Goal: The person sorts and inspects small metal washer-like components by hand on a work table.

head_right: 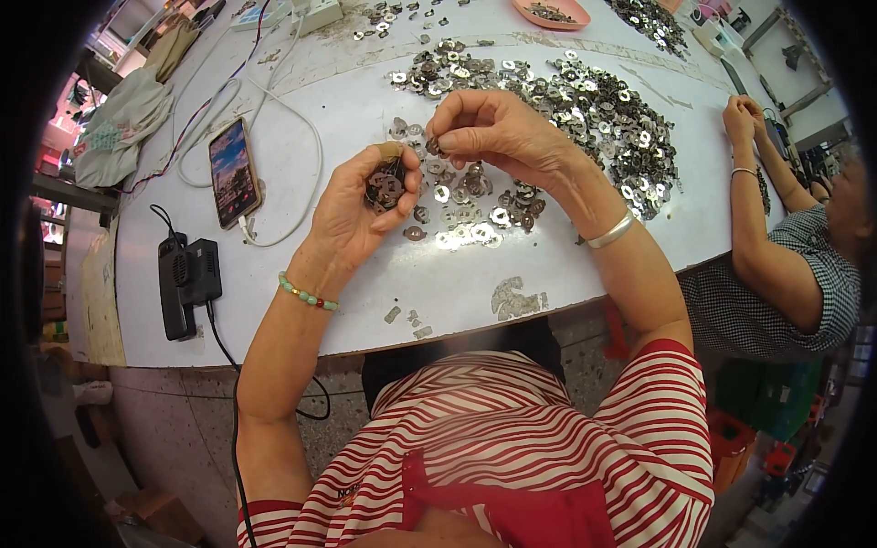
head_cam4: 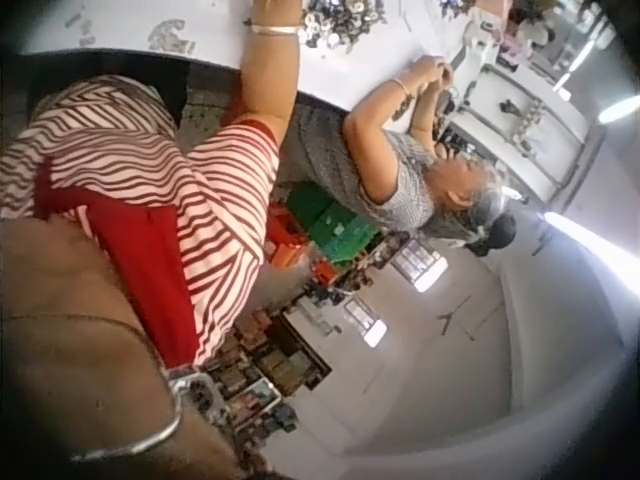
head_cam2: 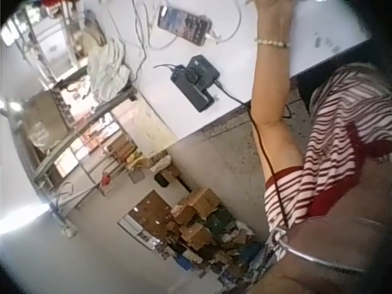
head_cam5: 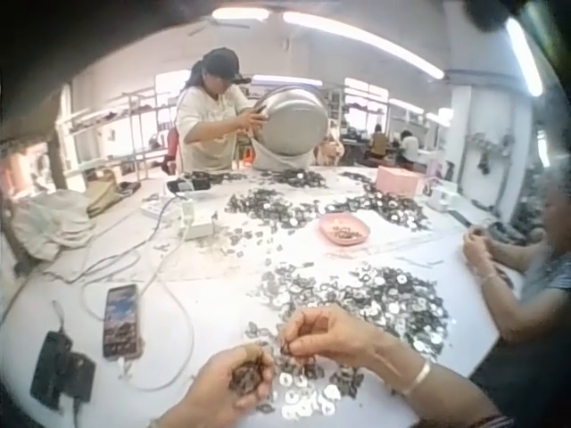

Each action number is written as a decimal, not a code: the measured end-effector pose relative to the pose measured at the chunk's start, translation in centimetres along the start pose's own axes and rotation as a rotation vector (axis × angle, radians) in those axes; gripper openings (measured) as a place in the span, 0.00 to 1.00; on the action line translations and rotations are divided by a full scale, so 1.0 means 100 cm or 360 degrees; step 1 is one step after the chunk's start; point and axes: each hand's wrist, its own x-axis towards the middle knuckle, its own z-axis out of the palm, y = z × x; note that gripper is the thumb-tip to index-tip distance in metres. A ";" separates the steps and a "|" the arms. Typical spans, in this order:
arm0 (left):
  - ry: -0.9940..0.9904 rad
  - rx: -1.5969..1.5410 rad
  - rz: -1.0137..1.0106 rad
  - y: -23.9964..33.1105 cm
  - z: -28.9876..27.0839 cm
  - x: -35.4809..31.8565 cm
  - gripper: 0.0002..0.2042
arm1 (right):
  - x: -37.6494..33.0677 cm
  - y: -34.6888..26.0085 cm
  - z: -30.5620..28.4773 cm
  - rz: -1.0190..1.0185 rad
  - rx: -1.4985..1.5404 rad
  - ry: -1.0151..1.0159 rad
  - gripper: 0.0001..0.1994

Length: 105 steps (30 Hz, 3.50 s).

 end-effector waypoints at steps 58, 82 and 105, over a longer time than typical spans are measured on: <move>-0.0188 -0.0418 0.0202 0.007 -0.010 0.003 0.11 | -0.004 0.003 0.009 -0.0437 -0.1709 0.0136 0.09; -0.0135 -0.0446 0.0133 0.003 -0.025 0.009 0.12 | -0.003 0.000 0.010 -0.0498 -0.1965 -0.0124 0.07; -0.0062 -0.0404 0.0077 0.004 -0.022 0.010 0.10 | -0.006 0.002 0.015 -0.0285 -0.1970 -0.0059 0.13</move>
